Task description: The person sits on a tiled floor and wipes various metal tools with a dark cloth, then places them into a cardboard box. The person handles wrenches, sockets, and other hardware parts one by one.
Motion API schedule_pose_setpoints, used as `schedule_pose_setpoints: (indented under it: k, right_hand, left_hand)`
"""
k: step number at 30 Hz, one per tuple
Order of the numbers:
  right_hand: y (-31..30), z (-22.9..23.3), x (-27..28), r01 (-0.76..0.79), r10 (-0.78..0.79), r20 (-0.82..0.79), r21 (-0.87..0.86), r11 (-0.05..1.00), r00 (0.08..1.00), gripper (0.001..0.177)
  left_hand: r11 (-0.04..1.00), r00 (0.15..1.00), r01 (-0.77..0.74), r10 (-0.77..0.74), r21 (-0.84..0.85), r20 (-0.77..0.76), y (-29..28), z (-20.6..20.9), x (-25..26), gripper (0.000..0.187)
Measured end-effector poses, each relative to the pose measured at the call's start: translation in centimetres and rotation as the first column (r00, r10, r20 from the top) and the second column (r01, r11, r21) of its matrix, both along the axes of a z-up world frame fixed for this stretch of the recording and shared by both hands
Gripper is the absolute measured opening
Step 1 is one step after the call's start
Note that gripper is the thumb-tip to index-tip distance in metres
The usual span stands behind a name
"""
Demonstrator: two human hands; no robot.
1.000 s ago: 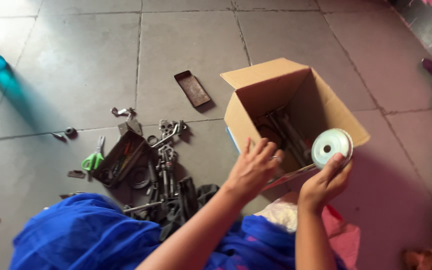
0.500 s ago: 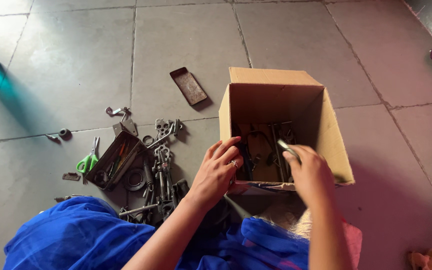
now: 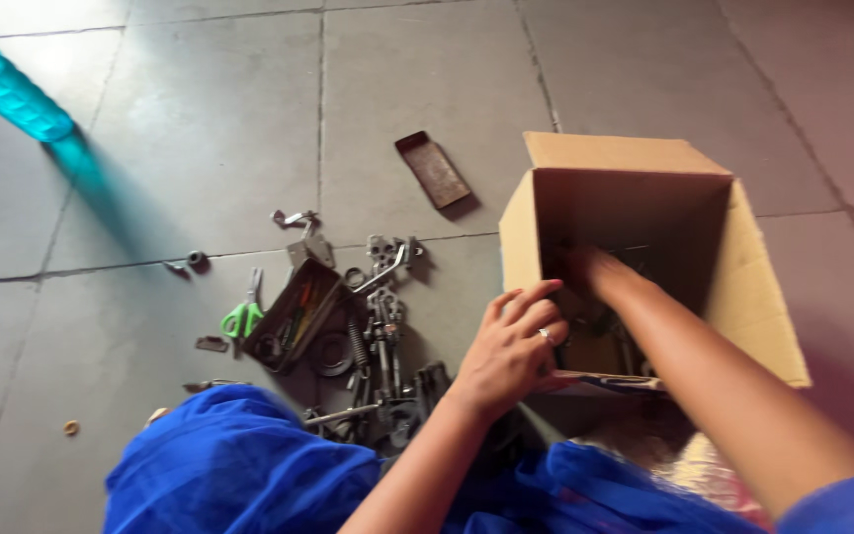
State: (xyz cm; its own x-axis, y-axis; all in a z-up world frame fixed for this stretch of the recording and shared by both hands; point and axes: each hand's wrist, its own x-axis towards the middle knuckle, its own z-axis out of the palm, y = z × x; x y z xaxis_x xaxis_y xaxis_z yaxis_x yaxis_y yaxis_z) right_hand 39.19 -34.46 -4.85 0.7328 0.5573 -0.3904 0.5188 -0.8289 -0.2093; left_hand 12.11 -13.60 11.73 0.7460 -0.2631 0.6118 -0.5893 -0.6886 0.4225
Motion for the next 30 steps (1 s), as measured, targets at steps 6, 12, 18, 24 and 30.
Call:
schedule_pose_setpoints:
  k: [6,12,18,24,30]
  right_hand:
    - [-1.1,-1.4,-0.4,0.015,-0.023,-0.094,-0.08,0.997,0.995,0.034]
    - [-3.0,-1.4,0.0,0.002,-0.019,-0.121,-0.139,0.99,0.992,0.034]
    - [-2.2,8.3,-4.2,0.065,-0.07,-0.008,-0.28,0.958,0.998,0.035]
    - [0.1,19.4,-24.1,0.338,-0.511,0.417,0.422,0.841,0.752,0.037]
    - [-0.5,18.6,-28.2,0.059,-0.317,0.714,0.362,0.93,0.624,0.029]
  left_hand:
    - [0.997,0.997,0.047,-0.05,-0.059,-0.052,0.2,0.2,0.1,0.051]
    - [0.999,0.999,0.031,-0.033,-0.043,-0.042,0.3,0.3,-0.2,0.053]
    - [0.999,0.999,-0.031,0.03,-0.009,-0.045,-0.3,-1.0,-0.5,0.057]
    - [0.989,0.99,-0.139,0.14,0.058,-0.014,-1.7,-0.1,-1.7,0.057]
    - [0.973,0.993,-0.106,0.094,-0.203,-0.069,-0.7,2.3,-3.7,0.051]
